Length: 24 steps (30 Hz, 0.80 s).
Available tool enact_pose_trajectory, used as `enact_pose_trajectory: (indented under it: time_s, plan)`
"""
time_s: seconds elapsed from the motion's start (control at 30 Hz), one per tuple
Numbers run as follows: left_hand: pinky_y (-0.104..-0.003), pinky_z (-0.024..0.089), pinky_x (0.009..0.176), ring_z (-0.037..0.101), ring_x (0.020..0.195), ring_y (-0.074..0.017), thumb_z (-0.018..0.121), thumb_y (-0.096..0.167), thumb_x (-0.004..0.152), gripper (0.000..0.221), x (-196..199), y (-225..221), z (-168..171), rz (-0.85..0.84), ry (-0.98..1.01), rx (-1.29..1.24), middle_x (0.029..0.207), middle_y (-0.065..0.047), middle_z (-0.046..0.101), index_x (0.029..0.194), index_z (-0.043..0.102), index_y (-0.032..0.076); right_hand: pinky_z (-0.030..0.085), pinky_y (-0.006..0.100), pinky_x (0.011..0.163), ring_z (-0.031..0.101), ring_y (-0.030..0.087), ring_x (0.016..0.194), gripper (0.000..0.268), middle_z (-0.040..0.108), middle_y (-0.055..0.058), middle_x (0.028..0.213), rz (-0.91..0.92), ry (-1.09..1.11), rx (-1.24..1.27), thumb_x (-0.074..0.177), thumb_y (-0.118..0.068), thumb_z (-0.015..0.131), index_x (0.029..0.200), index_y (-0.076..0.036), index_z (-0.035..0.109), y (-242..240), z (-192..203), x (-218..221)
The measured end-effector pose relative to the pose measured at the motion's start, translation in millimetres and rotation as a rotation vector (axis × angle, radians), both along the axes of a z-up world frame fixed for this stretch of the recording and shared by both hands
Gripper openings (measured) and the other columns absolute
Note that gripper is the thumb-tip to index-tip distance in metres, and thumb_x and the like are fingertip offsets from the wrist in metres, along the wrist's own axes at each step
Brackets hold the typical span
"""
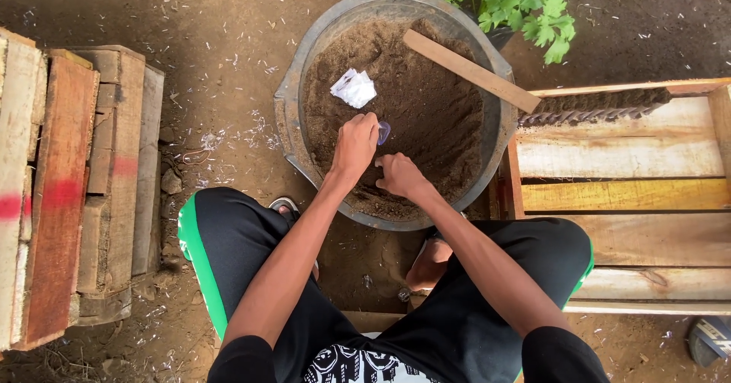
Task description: Sorting and placing coffee beans from a small packet into a bucket of soil.
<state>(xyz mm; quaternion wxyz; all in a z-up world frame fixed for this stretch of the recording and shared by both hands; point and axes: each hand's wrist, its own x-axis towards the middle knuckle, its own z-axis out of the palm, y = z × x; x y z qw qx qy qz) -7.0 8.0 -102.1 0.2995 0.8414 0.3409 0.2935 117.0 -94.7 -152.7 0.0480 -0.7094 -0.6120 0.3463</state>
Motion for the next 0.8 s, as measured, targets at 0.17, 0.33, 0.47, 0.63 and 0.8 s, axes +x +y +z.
enact_pose_trajectory:
  time_s: [0.17, 0.33, 0.47, 0.63, 0.8]
  plan:
    - [-0.037, 0.039, 0.046, 0.056, 0.052, -0.0257, 0.054, 0.000, 0.097, 0.015, 5, -3, -23, -0.070, 0.143, -0.015, 0.067, -0.011, 0.049, 0.083, 0.055, 0.004, 0.059, 0.052, 0.082, 0.073, 0.041, 0.093, 0.026, 0.075, 0.023, 0.096, -0.225, 0.194, -0.024, 0.076, -0.012, 0.080, 0.101, -0.007, 0.079, 3, 68, 22]
    - [-0.036, 0.043, 0.042, 0.061, 0.052, -0.0294, 0.058, 0.000, 0.094, 0.009, 15, -7, -66, -0.122, 0.286, -0.026, 0.069, -0.010, 0.055, 0.087, 0.060, 0.004, 0.061, 0.044, 0.069, 0.075, 0.028, 0.073, 0.015, 0.074, 0.022, 0.085, -0.460, 0.446, 0.150, 0.083, -0.004, 0.071, 0.097, -0.001, 0.075, 14, 127, 35]
    - [-0.035, 0.045, 0.044, 0.063, 0.053, -0.0273, 0.058, 0.001, 0.095, 0.007, 19, -12, -53, -0.126, 0.287, -0.062, 0.071, -0.009, 0.057, 0.089, 0.062, 0.003, 0.055, 0.049, 0.070, 0.072, 0.035, 0.087, 0.019, 0.072, 0.026, 0.095, -0.461, 0.432, 0.233, 0.086, 0.002, 0.064, 0.102, 0.001, 0.074, 12, 149, 31]
    - [-0.040, 0.045, 0.046, 0.064, 0.058, -0.0350, 0.060, -0.007, 0.091, 0.006, 18, -15, -42, -0.139, 0.191, -0.140, 0.071, -0.014, 0.058, 0.094, 0.065, -0.005, 0.048, 0.068, 0.092, 0.057, 0.052, 0.119, 0.018, 0.068, 0.026, 0.112, -0.443, 0.373, 0.318, 0.090, 0.001, 0.065, 0.107, 0.003, 0.068, 12, 145, 27]
    - [-0.042, 0.042, 0.046, 0.066, 0.060, -0.0371, 0.060, -0.005, 0.089, 0.004, 20, -15, -33, -0.124, 0.167, -0.228, 0.069, -0.016, 0.058, 0.086, 0.061, -0.003, 0.053, 0.045, 0.065, 0.069, 0.024, 0.081, 0.014, 0.072, 0.021, 0.098, -0.430, 0.357, 0.360, 0.088, 0.002, 0.066, 0.101, 0.001, 0.069, 17, 122, 35]
